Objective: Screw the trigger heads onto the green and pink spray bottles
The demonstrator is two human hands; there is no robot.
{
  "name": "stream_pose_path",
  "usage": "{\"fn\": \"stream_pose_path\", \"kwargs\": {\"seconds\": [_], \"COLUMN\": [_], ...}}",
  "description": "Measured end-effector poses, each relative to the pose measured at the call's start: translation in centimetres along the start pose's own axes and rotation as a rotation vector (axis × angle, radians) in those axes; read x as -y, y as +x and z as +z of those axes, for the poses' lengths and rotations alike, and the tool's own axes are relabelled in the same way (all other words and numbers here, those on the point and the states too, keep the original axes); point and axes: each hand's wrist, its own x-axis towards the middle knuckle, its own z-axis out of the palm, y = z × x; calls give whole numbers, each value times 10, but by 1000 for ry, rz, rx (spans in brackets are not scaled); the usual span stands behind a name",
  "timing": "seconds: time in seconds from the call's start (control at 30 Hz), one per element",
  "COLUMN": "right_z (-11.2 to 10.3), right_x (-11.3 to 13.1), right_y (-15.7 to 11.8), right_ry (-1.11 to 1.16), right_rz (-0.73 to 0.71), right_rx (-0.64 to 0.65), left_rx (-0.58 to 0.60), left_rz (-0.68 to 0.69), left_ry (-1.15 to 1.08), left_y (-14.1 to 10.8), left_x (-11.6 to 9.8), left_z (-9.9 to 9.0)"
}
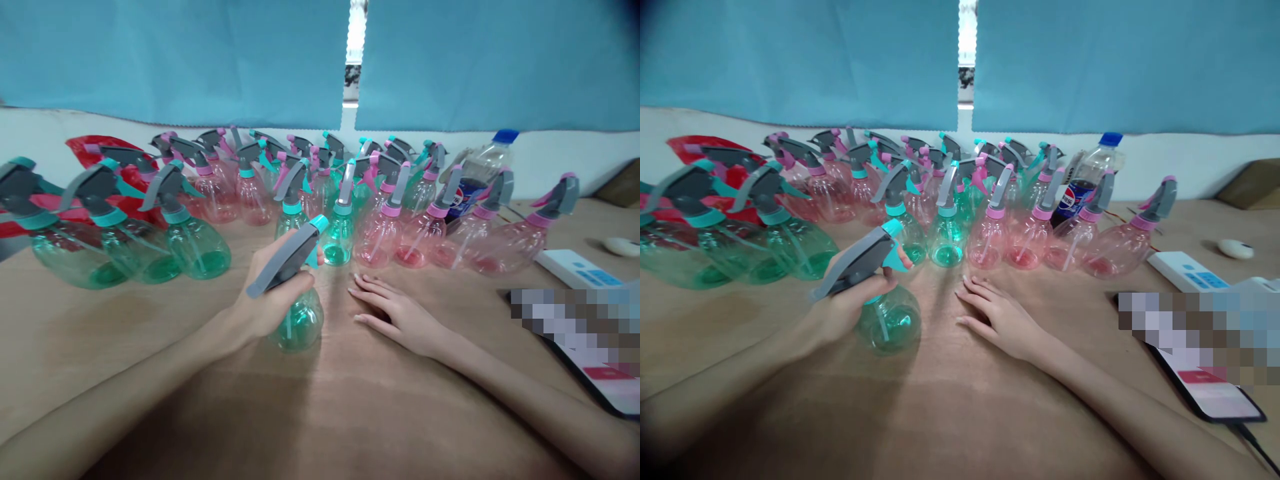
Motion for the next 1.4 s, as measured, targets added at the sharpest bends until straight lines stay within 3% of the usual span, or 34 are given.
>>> {"fn": "stream_pose_path", "kwargs": {"seconds": [0.43,0.8,1.13,1.4], "right_z": [-1,-2,-1,-6], "right_x": [1,2,3,10], "right_y": [1,1,2,3], "right_ry": [-9,-5,-6,-34], "right_rz": [2,-3,-10,-23], "right_rx": [18,15,6,-20], "left_rx": [12,-95,-133,-140], "left_rz": [44,-32,3,61], "left_ry": [-62,-109,-34,-104], "left_y": [0,-3,-5,-7], "left_x": [4,7,16,19], "left_z": [0,5,8,12]}}
